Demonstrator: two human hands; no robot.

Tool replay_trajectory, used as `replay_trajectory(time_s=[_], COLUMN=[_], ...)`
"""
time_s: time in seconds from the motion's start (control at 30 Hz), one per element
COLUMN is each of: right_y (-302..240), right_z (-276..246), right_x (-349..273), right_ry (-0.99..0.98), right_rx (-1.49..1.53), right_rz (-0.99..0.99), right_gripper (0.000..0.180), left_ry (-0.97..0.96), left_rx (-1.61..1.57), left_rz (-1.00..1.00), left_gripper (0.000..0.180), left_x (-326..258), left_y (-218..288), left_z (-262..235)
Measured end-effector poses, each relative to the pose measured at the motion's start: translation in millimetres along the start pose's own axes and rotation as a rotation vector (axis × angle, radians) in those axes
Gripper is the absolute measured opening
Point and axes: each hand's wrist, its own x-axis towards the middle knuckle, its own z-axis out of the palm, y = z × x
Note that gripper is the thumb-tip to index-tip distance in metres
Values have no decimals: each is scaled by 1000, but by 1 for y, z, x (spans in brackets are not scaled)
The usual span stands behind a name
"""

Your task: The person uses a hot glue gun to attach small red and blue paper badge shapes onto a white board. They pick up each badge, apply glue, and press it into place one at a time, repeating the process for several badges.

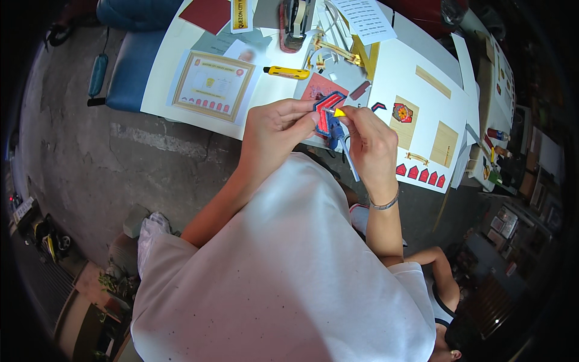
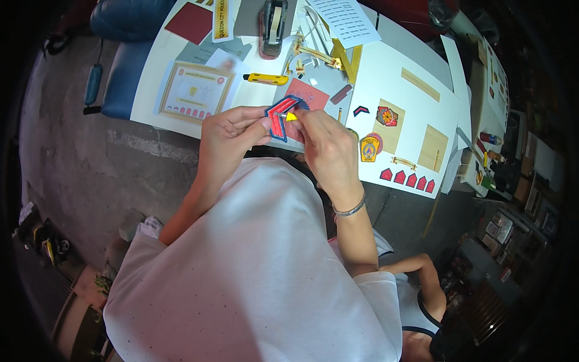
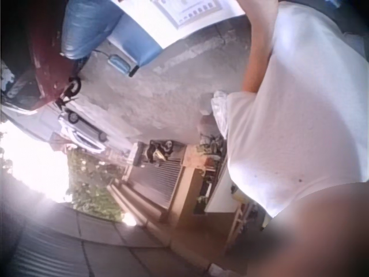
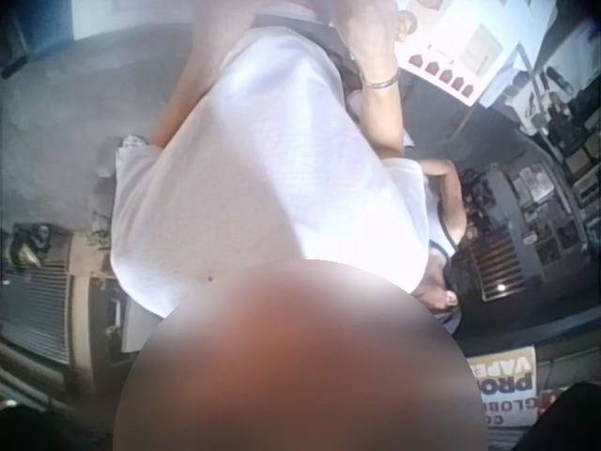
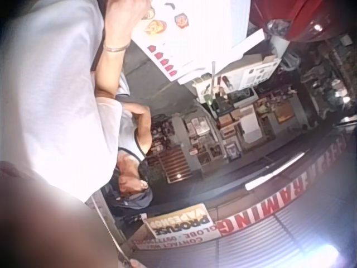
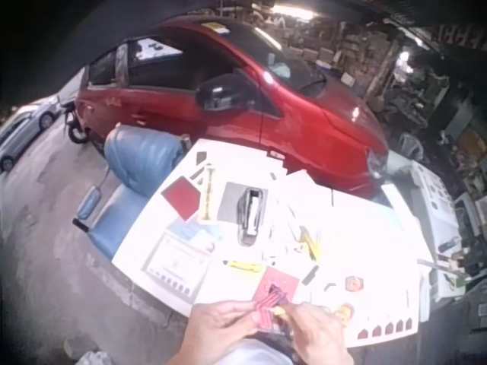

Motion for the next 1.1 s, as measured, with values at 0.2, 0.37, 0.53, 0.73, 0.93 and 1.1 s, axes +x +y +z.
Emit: replay_trajectory(time_s=[0.2, 0.37, 0.53, 0.73, 0.93, 1.1], right_y=[0, 1, 4, 6, 5, 6], right_z=[1, 0, -3, -5, -6, -3], right_x=[6, 8, 6, 5, 4, 3], right_ry=[-13, -3, -6, -5, -15, -5], right_rx=[-37, -37, -32, -22, -47, -36], right_rz=[-40, -54, -64, -87, -62, -89], right_gripper=[20, 18, 21, 26, 18, 26], left_ry=[11, 17, 20, 39, 46, 55], left_rx=[-65, -77, -72, -33, -40, -23], left_rz=[33, 42, 61, 82, 79, 81], left_gripper=[30, 31, 32, 31, 31, 27], left_x=[1, 0, 0, -1, -3, -4], left_y=[1, 1, -1, -3, -3, -3], left_z=[-2, 0, 4, 7, 8, 7])
